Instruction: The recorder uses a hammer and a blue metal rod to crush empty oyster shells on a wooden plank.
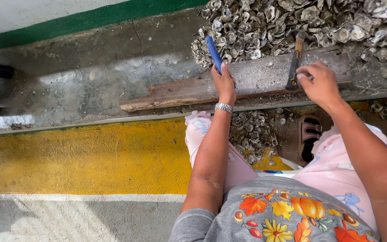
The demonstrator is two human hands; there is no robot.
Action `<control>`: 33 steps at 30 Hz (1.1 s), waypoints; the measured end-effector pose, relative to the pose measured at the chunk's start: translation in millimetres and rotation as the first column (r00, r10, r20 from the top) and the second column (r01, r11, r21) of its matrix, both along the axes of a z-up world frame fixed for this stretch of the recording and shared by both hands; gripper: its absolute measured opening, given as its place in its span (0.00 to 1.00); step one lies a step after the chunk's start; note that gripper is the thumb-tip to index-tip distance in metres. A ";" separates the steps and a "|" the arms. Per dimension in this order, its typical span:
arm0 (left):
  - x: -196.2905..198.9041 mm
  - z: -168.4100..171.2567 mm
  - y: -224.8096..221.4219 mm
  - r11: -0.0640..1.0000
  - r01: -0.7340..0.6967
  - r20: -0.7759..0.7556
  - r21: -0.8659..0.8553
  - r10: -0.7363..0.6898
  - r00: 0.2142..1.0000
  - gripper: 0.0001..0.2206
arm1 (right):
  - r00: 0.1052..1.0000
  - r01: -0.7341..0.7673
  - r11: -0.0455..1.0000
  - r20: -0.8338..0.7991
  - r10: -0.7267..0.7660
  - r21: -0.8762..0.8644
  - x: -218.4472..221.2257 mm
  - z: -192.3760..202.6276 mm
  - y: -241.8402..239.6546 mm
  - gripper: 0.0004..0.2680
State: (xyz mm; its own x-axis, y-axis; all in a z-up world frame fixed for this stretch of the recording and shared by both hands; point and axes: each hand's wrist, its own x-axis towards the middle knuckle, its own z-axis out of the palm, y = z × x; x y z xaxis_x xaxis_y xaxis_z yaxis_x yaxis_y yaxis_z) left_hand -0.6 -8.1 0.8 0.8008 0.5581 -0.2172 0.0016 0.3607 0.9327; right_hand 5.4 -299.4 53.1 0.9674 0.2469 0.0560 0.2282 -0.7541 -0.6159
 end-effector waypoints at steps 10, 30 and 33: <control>-0.1 5.8 -3.6 0.982 -0.083 0.011 -0.170 0.086 0.996 0.11 | 0.989 -0.148 0.966 -0.031 0.145 -0.214 134.1 -49.0 96.9 0.10; 3.7 5.0 3.5 0.972 -0.075 -0.044 -0.224 0.067 0.997 0.11 | 0.964 -0.187 0.872 0.088 0.252 -0.452 271.7 -144.5 144.6 0.10; 0.3 10.0 1.2 0.974 -0.069 -0.066 -0.216 0.056 0.996 0.10 | 0.973 -0.225 0.938 -0.009 0.231 -0.265 248.7 -108.3 134.2 0.10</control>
State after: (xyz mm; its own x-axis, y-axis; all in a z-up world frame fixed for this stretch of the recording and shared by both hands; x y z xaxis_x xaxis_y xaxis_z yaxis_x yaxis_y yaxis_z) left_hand -0.2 -6.9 10.8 0.7478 0.5405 -0.3855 0.0258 0.5566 0.8304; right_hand 254.2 -165.2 -55.2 0.8826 0.4697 -0.0203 0.4242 -0.8143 -0.3961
